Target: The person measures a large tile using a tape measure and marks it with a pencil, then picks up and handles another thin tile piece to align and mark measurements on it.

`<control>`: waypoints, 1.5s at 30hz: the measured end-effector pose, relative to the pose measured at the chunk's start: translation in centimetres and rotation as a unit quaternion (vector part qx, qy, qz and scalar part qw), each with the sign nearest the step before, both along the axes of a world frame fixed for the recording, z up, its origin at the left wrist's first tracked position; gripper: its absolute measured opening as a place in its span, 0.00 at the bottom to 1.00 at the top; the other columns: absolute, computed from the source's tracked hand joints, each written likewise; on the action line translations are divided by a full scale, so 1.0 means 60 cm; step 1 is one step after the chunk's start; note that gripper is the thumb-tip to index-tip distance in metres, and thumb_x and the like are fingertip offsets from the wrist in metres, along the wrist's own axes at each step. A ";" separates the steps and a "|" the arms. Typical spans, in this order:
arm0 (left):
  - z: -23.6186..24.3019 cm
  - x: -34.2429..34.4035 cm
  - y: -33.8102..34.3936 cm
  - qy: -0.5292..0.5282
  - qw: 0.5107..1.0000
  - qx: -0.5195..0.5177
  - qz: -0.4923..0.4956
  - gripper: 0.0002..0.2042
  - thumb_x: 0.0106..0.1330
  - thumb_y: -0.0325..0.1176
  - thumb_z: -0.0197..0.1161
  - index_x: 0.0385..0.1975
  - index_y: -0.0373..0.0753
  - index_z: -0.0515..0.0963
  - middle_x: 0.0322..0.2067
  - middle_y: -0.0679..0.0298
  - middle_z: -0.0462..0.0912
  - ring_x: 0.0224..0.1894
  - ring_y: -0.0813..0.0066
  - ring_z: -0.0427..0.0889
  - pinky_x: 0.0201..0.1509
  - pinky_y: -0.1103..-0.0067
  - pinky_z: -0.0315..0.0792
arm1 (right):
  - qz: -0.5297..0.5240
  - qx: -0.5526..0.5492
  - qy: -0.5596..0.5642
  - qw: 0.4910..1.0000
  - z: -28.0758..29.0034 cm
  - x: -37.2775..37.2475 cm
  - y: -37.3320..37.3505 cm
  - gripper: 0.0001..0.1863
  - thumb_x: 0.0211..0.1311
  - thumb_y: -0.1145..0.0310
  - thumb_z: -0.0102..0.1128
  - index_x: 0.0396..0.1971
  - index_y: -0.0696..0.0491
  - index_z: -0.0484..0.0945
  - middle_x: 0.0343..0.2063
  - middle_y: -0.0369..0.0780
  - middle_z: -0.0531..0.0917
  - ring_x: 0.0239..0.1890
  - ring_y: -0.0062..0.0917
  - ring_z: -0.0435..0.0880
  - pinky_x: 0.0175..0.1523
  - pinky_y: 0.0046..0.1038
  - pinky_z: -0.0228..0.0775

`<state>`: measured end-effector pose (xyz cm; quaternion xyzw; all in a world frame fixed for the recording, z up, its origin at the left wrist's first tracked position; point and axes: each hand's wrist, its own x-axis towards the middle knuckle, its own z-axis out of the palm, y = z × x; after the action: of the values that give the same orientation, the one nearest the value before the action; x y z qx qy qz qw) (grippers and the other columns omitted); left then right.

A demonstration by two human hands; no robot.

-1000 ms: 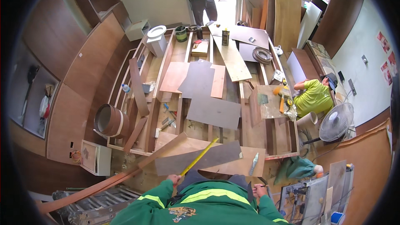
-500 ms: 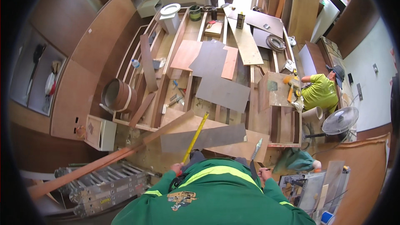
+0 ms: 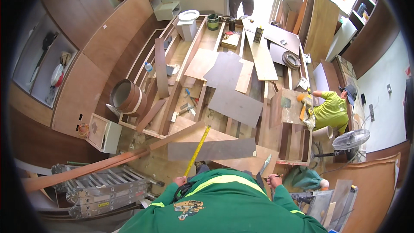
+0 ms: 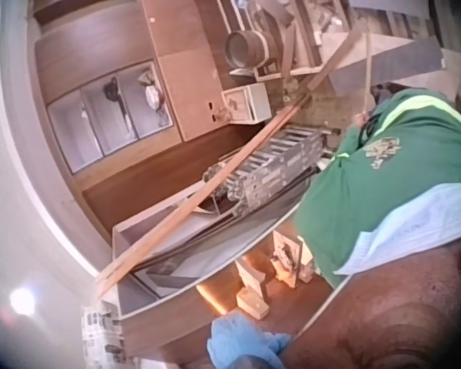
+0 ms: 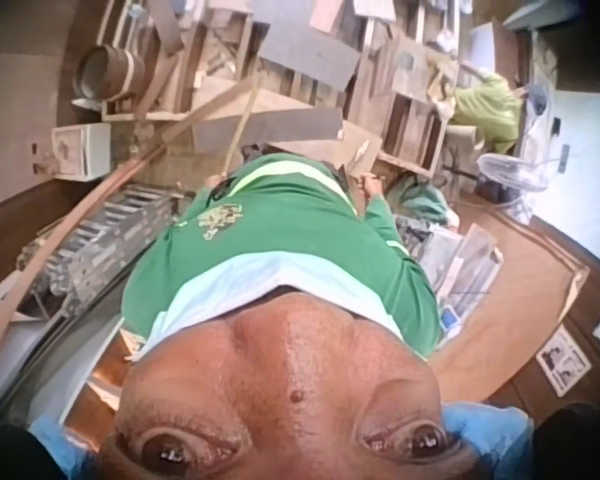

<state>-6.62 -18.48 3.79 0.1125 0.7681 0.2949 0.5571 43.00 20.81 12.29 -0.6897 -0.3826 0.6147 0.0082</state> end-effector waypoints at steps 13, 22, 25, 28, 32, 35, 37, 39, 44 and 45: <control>-0.041 0.024 0.006 -0.048 0.998 -0.049 0.013 0.27 0.67 0.60 0.61 0.37 0.35 0.82 0.32 0.64 0.85 0.33 0.75 0.82 0.39 0.75 0.75 | 0.010 -0.029 -0.013 0.999 -0.020 -0.016 -0.024 0.11 0.65 0.63 0.54 0.41 0.52 0.81 0.27 0.37 0.84 0.24 0.23 0.83 0.24 0.28 0.74; -0.017 0.044 0.056 -0.103 0.993 -0.040 0.051 0.31 0.65 0.61 0.64 0.46 0.33 0.82 0.39 0.64 0.87 0.37 0.76 0.84 0.44 0.78 0.78 | -0.026 -0.007 0.031 0.999 -0.016 -0.005 0.013 0.10 0.64 0.66 0.52 0.38 0.53 0.80 0.26 0.38 0.82 0.21 0.20 0.78 0.20 0.24 0.70; -0.021 0.040 0.055 -0.034 0.997 -0.068 -0.011 0.31 0.66 0.62 0.61 0.46 0.33 0.82 0.39 0.64 0.87 0.38 0.76 0.84 0.45 0.76 0.78 | -0.022 -0.006 0.028 0.999 -0.013 -0.012 0.015 0.10 0.64 0.66 0.53 0.39 0.53 0.81 0.25 0.37 0.82 0.20 0.20 0.78 0.20 0.23 0.69; -0.040 0.038 0.054 -0.026 0.997 -0.066 -0.017 0.30 0.66 0.61 0.60 0.44 0.34 0.82 0.38 0.62 0.87 0.37 0.73 0.84 0.44 0.74 0.77 | -0.005 -0.009 0.014 1.000 -0.008 -0.013 0.016 0.11 0.65 0.64 0.51 0.40 0.52 0.81 0.26 0.36 0.82 0.21 0.20 0.79 0.22 0.25 0.71; -0.068 0.038 0.050 -0.013 0.997 -0.066 -0.036 0.28 0.66 0.60 0.59 0.42 0.36 0.83 0.36 0.60 0.86 0.36 0.69 0.84 0.43 0.72 0.77 | 0.004 -0.013 0.008 1.000 -0.009 -0.004 0.011 0.11 0.65 0.63 0.51 0.39 0.50 0.81 0.26 0.35 0.82 0.22 0.20 0.79 0.23 0.26 0.71; -0.088 0.055 0.044 -0.006 0.996 -0.062 -0.065 0.27 0.66 0.59 0.59 0.41 0.37 0.83 0.34 0.58 0.86 0.36 0.67 0.84 0.42 0.70 0.76 | 0.010 -0.008 0.023 1.000 -0.004 0.013 0.008 0.11 0.65 0.62 0.51 0.37 0.49 0.81 0.25 0.34 0.82 0.22 0.20 0.79 0.23 0.26 0.71; -0.096 0.058 0.034 0.018 0.993 -0.058 -0.097 0.26 0.66 0.59 0.59 0.40 0.38 0.84 0.33 0.57 0.85 0.35 0.65 0.84 0.42 0.69 0.76 | 0.019 0.012 0.032 0.999 -0.014 0.015 0.010 0.10 0.65 0.62 0.52 0.37 0.49 0.80 0.25 0.34 0.81 0.22 0.20 0.79 0.22 0.25 0.69; -0.088 0.048 -0.013 0.064 0.986 -0.077 -0.135 0.25 0.66 0.58 0.58 0.39 0.39 0.84 0.32 0.56 0.85 0.35 0.63 0.83 0.41 0.68 0.75 | 0.050 0.021 0.027 0.998 -0.006 -0.005 -0.017 0.10 0.64 0.61 0.52 0.35 0.49 0.80 0.24 0.34 0.80 0.21 0.20 0.78 0.21 0.25 0.68; -0.082 0.029 0.156 0.130 0.976 -0.051 -0.170 0.23 0.66 0.57 0.58 0.36 0.41 0.85 0.29 0.53 0.85 0.34 0.59 0.83 0.40 0.64 0.74 | 0.017 0.146 0.073 0.986 -0.152 0.108 0.074 0.15 0.65 0.61 0.51 0.37 0.51 0.86 0.28 0.34 0.82 0.31 0.19 0.80 0.33 0.25 0.70; -0.050 0.015 0.082 0.137 0.978 -0.093 -0.126 0.23 0.66 0.57 0.57 0.36 0.41 0.85 0.29 0.53 0.84 0.33 0.58 0.83 0.40 0.64 0.74 | 0.141 0.150 0.044 0.978 -0.128 0.059 0.034 0.16 0.65 0.62 0.50 0.40 0.54 0.86 0.31 0.35 0.84 0.34 0.20 0.81 0.37 0.25 0.71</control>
<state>-5.70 -13.54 0.79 0.1954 0.8408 0.1313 0.4874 46.51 22.83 4.61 -0.5919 -0.5628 0.5754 0.0416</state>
